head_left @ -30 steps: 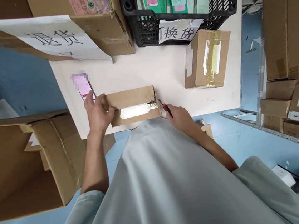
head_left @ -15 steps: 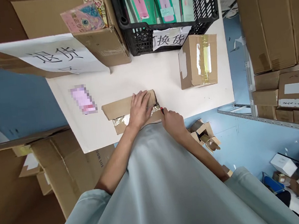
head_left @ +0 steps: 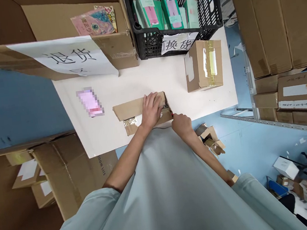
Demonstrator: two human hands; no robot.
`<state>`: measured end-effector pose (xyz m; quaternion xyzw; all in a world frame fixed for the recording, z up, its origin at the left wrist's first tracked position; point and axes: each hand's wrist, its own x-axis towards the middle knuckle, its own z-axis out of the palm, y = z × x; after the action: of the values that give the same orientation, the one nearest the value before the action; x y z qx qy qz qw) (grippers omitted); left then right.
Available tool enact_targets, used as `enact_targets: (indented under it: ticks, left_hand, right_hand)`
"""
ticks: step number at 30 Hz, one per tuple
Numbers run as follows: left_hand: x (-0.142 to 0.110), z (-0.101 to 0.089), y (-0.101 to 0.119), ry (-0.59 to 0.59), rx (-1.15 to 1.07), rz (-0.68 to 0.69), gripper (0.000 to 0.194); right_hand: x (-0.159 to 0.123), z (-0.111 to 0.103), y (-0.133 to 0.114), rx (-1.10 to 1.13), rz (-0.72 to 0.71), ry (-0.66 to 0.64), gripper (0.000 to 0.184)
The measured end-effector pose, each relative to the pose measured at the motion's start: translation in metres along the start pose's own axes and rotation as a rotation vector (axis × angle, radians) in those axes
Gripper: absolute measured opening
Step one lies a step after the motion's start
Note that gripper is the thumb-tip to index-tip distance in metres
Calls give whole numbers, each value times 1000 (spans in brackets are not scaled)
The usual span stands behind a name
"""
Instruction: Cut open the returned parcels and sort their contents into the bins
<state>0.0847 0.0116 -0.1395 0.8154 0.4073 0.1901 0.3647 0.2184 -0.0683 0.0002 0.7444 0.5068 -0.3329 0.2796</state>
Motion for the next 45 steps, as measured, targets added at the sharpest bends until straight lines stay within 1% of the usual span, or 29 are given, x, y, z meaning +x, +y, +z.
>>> enact_targets:
  ticks: [2, 3, 4, 6, 8, 10, 11, 12, 14, 16, 18, 21, 24, 28, 32, 36, 39, 42, 45]
  left_hand:
    - [0, -5, 3, -28, -9, 11, 48]
    - [-1, -12, 3, -41, -17, 15, 49]
    - [-3, -21, 1, -43, -24, 10, 50]
    - [-11, -50, -9, 0, -28, -42, 50]
    - [-23, -86, -29, 101, -23, -156, 51]
    - [-38, -121, -55, 166, -45, -268, 53]
    - [-45, -135, -68, 159, -77, -310, 52]
    - [-52, -145, -80, 125, -128, -338, 52]
    - [-60, -156, -99, 31, -256, -364, 50]
    - [-62, -156, -109, -24, -360, -363, 46]
    - [-61, -151, -114, -25, -410, -350, 42]
    - [-58, -145, -119, -20, -427, -329, 42]
    - [-55, -142, -124, -32, -399, -310, 46]
    - [-53, -139, -130, -25, -376, -287, 49]
    - [-52, -136, -131, -9, -400, -289, 47]
    - [-53, -134, -131, 18, -392, -303, 44]
    - [-54, -132, -130, 27, -374, -307, 43]
    - [-54, -128, -127, 47, -365, -320, 43]
    - [-53, -122, -125, 70, -374, -357, 45]
  right_hand:
    - [-9, -4, 2, 19, 41, 42, 39]
    - [-15, -7, 3, 27, 63, 70, 38]
    - [-22, -10, 5, 26, 66, 97, 39]
    - [-35, -16, 8, 37, 41, 148, 41]
    - [-43, -21, 6, 86, -56, 164, 41]
    - [-46, -21, -5, 153, -188, 142, 39]
    - [-46, -20, -13, 179, -246, 128, 38]
    - [-46, -18, -24, 198, -291, 119, 38]
    - [-43, -13, -48, 216, -355, 117, 38]
    - [-39, -8, -75, 218, -400, 120, 37]
    - [-36, -3, -99, 205, -412, 112, 35]
    - [-32, 3, -128, 184, -378, 84, 34]
    - [-31, 9, -147, 202, -315, 74, 33]
    - [-32, 21, -165, 254, -224, 90, 31]
    - [-36, 27, -179, 262, -172, 96, 30]
    - [-38, 27, -191, 270, -112, 107, 29]
    - [-35, 28, -201, 253, -86, 104, 31]
    - [-34, 27, -210, 210, -76, 86, 34]
    - [-39, 24, -215, 175, -58, 45, 36]
